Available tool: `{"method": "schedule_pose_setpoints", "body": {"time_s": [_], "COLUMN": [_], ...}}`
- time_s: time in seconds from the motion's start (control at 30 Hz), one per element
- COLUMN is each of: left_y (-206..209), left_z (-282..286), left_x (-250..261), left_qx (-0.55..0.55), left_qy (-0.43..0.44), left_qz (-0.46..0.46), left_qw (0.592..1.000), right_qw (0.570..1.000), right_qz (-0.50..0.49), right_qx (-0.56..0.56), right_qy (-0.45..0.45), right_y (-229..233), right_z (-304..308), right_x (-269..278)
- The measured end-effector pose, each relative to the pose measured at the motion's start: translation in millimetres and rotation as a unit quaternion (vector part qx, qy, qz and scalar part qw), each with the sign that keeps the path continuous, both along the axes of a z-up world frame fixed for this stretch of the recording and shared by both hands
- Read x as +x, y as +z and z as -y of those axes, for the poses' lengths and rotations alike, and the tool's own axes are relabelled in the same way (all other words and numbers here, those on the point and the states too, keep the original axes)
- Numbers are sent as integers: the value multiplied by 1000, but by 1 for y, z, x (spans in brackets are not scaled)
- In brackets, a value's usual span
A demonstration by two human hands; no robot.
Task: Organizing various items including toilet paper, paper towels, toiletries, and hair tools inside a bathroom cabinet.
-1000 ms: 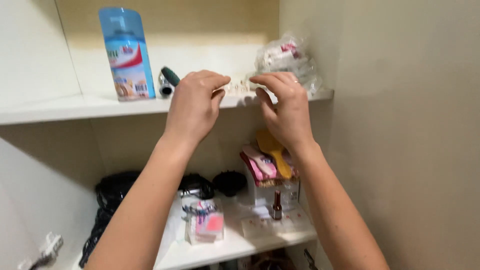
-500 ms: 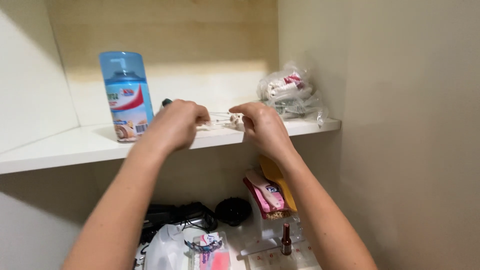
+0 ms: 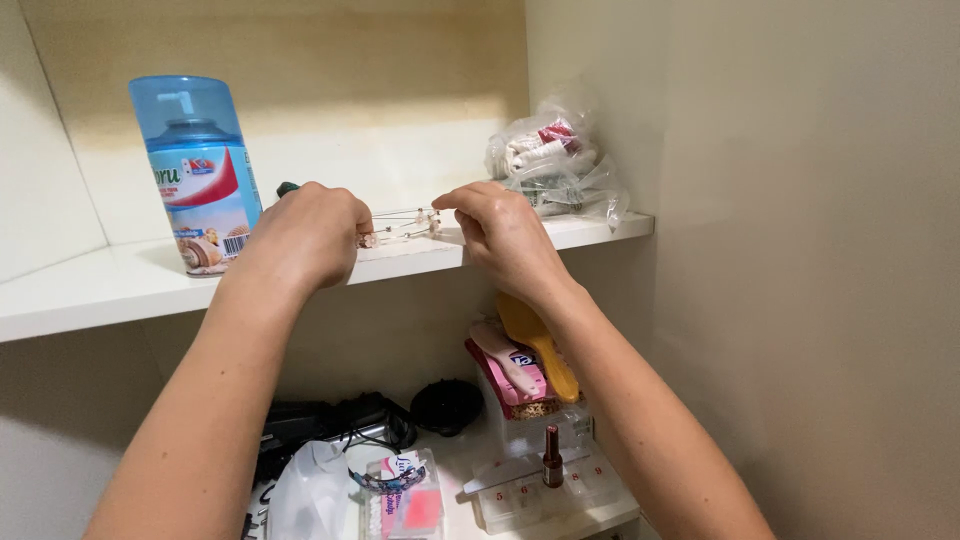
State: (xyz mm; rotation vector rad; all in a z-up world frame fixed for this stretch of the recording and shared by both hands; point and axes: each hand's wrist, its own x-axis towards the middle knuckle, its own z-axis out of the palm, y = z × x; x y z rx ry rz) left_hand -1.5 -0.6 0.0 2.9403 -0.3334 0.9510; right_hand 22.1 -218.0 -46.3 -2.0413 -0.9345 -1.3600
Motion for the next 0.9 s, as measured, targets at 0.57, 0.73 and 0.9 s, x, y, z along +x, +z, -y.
{"method": "schedule_pose_setpoints", "body": {"time_s": [0.57, 0.73, 0.9], "left_y": [11, 7, 7], "left_z": [45, 92, 125], "left_x": [0, 46, 106], "left_qx": [-95, -194, -256], "left_qy": [-171, -239, -222], "left_qz": [71, 76, 59], "left_qw": [978, 948, 939], "right_qw": [978, 983, 980], "right_qz": [32, 73, 89], "right_qx": [204, 152, 92], "right_qy": [34, -73, -155], "right_y": [37, 40, 53], "right_z": [83, 94, 99], "right_x": [-17, 2, 31]}}
